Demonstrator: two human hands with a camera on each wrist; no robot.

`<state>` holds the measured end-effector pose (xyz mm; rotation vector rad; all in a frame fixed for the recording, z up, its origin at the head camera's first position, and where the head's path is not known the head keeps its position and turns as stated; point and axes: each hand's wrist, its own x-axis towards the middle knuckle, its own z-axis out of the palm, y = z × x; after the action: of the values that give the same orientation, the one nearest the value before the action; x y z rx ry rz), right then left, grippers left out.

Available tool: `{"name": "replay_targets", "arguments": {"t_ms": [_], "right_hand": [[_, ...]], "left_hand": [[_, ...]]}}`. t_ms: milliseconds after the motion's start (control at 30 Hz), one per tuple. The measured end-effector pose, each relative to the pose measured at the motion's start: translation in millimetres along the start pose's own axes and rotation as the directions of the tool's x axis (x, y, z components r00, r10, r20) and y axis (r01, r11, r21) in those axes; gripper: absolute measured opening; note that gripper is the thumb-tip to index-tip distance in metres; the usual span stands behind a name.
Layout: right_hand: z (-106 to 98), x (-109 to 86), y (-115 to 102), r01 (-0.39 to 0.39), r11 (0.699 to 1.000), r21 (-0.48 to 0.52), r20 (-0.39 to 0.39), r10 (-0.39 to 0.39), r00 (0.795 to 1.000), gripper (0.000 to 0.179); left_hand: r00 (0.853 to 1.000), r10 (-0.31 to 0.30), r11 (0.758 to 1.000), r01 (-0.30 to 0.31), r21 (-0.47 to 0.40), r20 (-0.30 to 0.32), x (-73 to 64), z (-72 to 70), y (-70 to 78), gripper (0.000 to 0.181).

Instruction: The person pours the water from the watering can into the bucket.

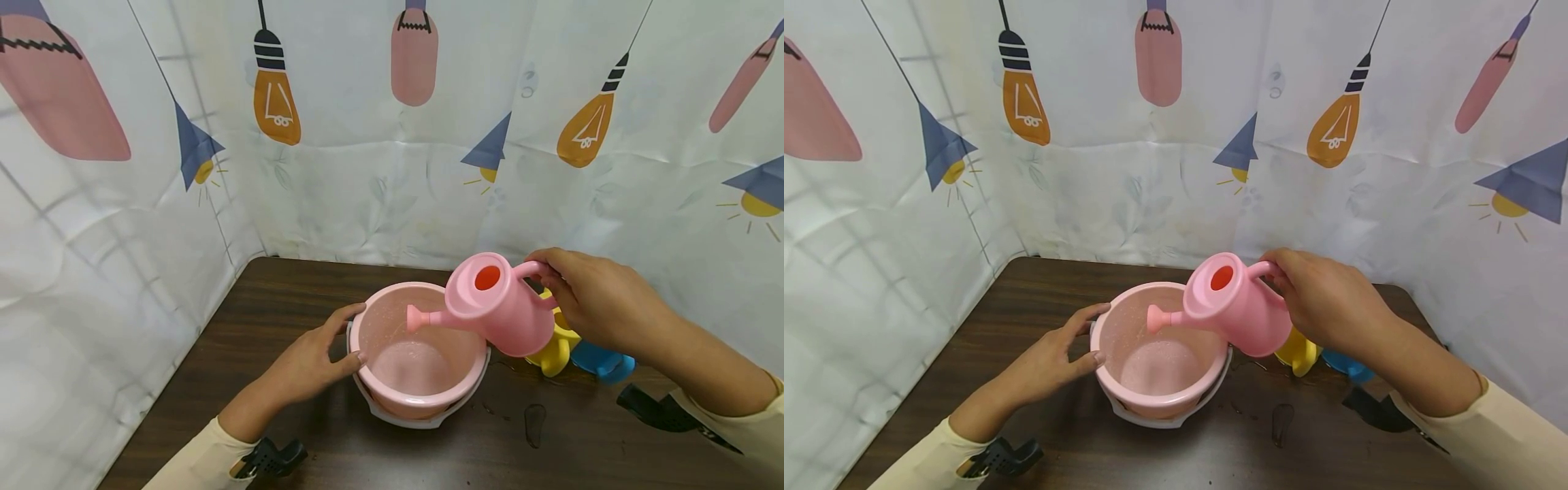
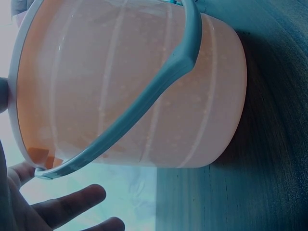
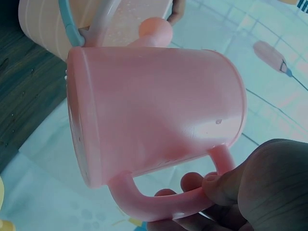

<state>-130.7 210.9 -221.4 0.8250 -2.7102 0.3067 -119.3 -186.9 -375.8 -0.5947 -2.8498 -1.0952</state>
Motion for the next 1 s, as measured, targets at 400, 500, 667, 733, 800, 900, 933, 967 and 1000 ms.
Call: {"name": "replay_targets", "arguments": {"t_ms": [400,500,667,733,800,900,933,967,1000], "right_hand": [[0.3,0.8,-0.1,-0.005,1.0,-0.005,-0.004,0.005,1.0,0.019],[0.0,0.7,-0.5,-0.009,1.0,-0.006,-0.001,0.009,1.0,0.019],[-0.3,0.8,-0.9,-0.006,1.0,-0.011,-0.002,0.005,1.0,0.019],[-0.1,0.9,-0.7,-0.003,1.0,-0.012,-0.005,0.003,1.0,0.018],[0.2,0.9,-0.5,-0.002,1.0,-0.013,-0.007,0.002,1.0,0.018],[0.5,1.2,-0.2,0.001,1.0,-0.014,-0.009,-0.001,1.0,0.018],[0.6,1.3,-0.2,0.0,1.0,-0.015,-0.009,-0.001,1.0,0.018],[0.6,1.3,-0.1,0.001,1.0,-0.016,-0.009,-0.001,1.0,0.018],[0.6,1.3,0.0,0.0,1.0,-0.015,-0.008,0.0,1.0,0.018]], "left_hand": [[1.0,-0.007,1.0,0.007,0.007,-0.002,0.0,0.2,1.1,0.076],[1.0,-0.006,1.0,0.006,0.007,-0.004,-0.1,0.2,1.3,0.076],[1.0,0.001,1.0,-0.001,0.005,-0.007,-0.2,0.5,1.0,0.076],[1.0,0.004,1.0,-0.004,0.001,-0.006,-0.1,0.8,0.7,0.076],[1.0,0.006,1.0,-0.006,-0.003,-0.006,0.0,0.9,0.6,0.076],[1.0,0.01,1.0,-0.01,-0.002,-0.007,0.4,1.0,0.2,0.076],[1.0,0.01,1.0,-0.01,-0.002,-0.007,0.4,1.0,0.0,0.076],[1.0,0.01,1.0,-0.01,-0.001,-0.006,0.5,1.0,-0.2,0.076],[1.0,0.01,1.0,-0.01,-0.002,-0.006,0.7,1.1,-0.4,0.076]]}}
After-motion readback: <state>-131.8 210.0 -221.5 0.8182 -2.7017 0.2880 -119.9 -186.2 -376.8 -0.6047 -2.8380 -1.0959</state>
